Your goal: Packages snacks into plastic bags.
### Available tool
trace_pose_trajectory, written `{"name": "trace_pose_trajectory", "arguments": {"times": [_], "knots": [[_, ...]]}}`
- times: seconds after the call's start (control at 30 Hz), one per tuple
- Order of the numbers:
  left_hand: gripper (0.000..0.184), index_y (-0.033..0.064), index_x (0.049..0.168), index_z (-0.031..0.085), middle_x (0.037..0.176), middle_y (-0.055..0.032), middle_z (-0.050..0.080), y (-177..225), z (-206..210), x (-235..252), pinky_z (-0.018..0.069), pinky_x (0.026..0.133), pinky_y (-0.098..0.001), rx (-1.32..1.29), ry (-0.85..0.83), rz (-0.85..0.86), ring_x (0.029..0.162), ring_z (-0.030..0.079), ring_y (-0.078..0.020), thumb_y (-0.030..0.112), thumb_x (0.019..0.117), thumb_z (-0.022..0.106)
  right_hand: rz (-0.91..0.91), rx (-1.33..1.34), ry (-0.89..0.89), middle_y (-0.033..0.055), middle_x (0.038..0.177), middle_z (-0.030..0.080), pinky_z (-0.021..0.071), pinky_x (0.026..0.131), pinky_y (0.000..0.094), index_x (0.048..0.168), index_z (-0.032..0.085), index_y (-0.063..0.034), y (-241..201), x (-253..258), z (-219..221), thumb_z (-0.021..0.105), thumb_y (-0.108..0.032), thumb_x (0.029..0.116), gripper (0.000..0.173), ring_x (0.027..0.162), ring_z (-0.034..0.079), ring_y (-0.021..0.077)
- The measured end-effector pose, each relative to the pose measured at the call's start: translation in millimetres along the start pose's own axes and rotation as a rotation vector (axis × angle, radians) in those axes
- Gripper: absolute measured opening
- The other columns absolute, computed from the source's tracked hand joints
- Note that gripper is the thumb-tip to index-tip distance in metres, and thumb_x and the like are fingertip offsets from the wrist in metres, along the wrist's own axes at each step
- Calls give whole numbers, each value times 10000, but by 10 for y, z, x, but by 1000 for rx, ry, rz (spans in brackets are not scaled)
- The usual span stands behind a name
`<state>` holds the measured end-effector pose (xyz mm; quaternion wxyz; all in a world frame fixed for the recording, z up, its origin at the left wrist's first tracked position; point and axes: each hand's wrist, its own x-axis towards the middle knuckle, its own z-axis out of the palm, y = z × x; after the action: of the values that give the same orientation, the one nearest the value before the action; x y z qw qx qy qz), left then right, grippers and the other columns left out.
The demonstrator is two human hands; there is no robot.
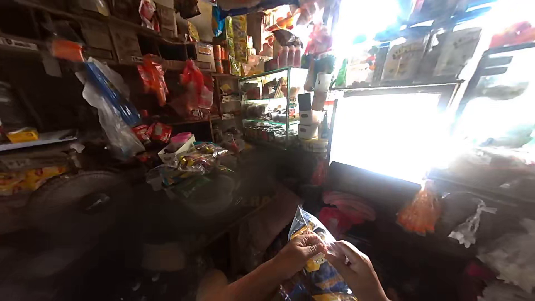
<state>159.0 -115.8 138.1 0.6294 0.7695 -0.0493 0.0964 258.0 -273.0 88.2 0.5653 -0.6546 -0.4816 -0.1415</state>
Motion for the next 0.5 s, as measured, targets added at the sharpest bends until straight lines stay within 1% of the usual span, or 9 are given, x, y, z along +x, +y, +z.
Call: {"name": "trace_pose_trajectory", "arguments": {"times": [0.03, 0.13, 0.23, 0.3, 0.4, 0.43, 0.5], "knots": [[190, -8, 1013, 639, 1073, -15, 572, 4, 17, -9, 483, 894, -219, 3, -2, -14, 982, 561, -26, 95, 1037, 482, -14, 1, 15, 88, 773, 676, 539, 726, 384, 919, 730, 20, 25, -16, 19, 660, -183, 868, 221, 726, 640, 172], [205, -3, 1011, 633, 1072, -16, 561, -29, 46, -7, 481, 885, -217, 10, 11, -14, 974, 557, -26, 102, 1045, 460, -42, -35, 80, 58, 709, 641, 520, 678, 368, 848, 705, -8, 67, -29, 91, 643, -213, 855, 214, 663, 607, 151], [222, -17, 972, 635, 1061, -31, 556, -62, 58, 5, 460, 907, -213, 79, 37, 30, 997, 542, -36, 87, 1040, 451, -32, -128, 142, 83, 686, 634, 507, 649, 451, 836, 701, 6, 24, -31, 170, 616, -187, 837, 211, 623, 605, 211], [239, -46, 961, 643, 1067, -63, 553, -83, 80, 16, 436, 932, -228, 155, 59, 54, 1022, 525, -68, 75, 1037, 451, -36, -202, 207, 88, 674, 641, 499, 626, 464, 828, 704, 8, 23, -36, 242, 603, -189, 827, 221, 593, 601, 226], [268, -93, 977, 651, 1119, -142, 579, -69, 117, 22, 426, 976, -271, 281, 64, 72, 1080, 532, -136, 76, 1038, 453, -23, -265, 240, 123, 673, 648, 502, 610, 507, 831, 696, 28, -17, -32, 281, 593, -175, 836, 228, 594, 628, 281], [273, -89, 981, 653, 1115, -144, 582, -69, 125, 22, 428, 972, -277, 310, 63, 73, 1077, 535, -142, 85, 1041, 451, -21, -283, 248, 126, 665, 645, 501, 602, 511, 831, 697, 28, -20, -29, 294, 579, -180, 843, 240, 592, 631, 287], [273, -75, 979, 657, 1078, -124, 577, -87, 137, 14, 430, 949, -266, 333, 69, 76, 1046, 534, -130, 96, 1042, 454, -23, -332, 261, 126, 666, 655, 505, 589, 507, 828, 709, 23, -16, -33, 331, 560, -193, 854, 264, 595, 647, 293]]}}
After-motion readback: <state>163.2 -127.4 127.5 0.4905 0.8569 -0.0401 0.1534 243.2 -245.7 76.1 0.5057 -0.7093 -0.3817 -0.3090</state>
